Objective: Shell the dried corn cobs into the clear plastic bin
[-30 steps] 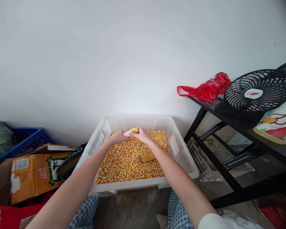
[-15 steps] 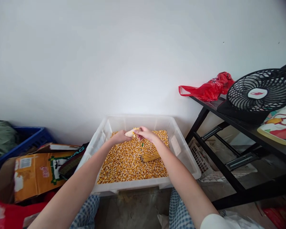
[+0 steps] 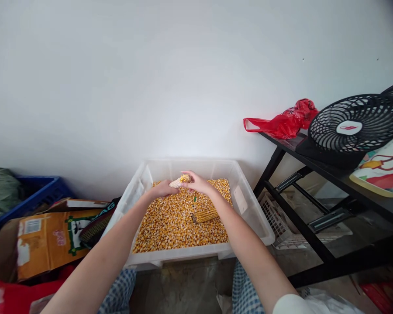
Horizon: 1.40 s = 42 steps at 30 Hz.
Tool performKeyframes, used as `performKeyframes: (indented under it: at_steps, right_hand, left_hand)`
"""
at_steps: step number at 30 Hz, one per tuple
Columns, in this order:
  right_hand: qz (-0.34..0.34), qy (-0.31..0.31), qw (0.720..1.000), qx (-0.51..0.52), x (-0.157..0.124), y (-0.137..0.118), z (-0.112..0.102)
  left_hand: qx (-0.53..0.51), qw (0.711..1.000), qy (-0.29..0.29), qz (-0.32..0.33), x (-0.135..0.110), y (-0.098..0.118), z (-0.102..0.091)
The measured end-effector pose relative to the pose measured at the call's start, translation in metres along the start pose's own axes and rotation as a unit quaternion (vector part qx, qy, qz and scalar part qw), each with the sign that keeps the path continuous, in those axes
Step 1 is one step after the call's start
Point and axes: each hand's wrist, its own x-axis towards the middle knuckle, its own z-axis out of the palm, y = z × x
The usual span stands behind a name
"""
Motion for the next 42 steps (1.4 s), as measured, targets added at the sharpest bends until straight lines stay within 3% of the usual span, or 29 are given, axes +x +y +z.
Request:
performKeyframes:
  at_steps: [6, 13, 16, 19, 23, 26, 28, 36, 39, 42]
  right_hand:
    - [-0.054, 0.118, 0.965, -0.228, -0.003, -0.001, 0.011]
    - [-0.01, 0.167, 0.918, -0.36, -0.003, 0.0, 0.039]
    - [0.063, 0.208, 0.917, -0.335, 0.002, 0.001, 0.049]
    - [0.09, 0.216, 0.94, -0.25, 0.008, 0.004, 0.049]
    - [0.128, 0.096, 0.987, -0.001, 0.01, 0.013, 0.03]
    - [0.134, -0.011, 0.974, 0.181, 0.007, 0.017, 0.013]
    - [0.11, -0.043, 0.965, 0.233, 0.004, 0.018, 0.005]
    - [0.076, 0.038, 0.983, 0.164, 0.01, 0.019, 0.011]
    - [0.053, 0.069, 0.995, 0.045, 0.012, 0.022, 0.015]
    - [0.041, 0.123, 0.987, -0.099, 0.008, 0.022, 0.02]
  left_hand:
    - [0.004, 1.0, -0.011, 0.006, 0.004, -0.005, 0.0]
    - [0.056, 0.998, 0.023, -0.018, 0.001, -0.004, 0.0]
    - [0.089, 0.995, 0.039, -0.026, 0.0, 0.0, 0.003]
    - [0.097, 0.994, 0.038, -0.038, 0.0, 0.002, 0.006]
    - [0.102, 0.994, 0.031, -0.04, 0.001, 0.0, 0.006]
    - [0.079, 0.996, 0.005, -0.037, 0.001, -0.003, 0.004]
    - [0.058, 0.998, -0.014, -0.025, 0.001, -0.005, 0.003]
    - [0.058, 0.998, 0.003, -0.023, 0.005, -0.014, 0.003]
    - [0.078, 0.996, 0.025, -0.024, 0.004, -0.012, 0.004]
    - [0.133, 0.99, 0.046, -0.016, 0.004, -0.01, 0.006]
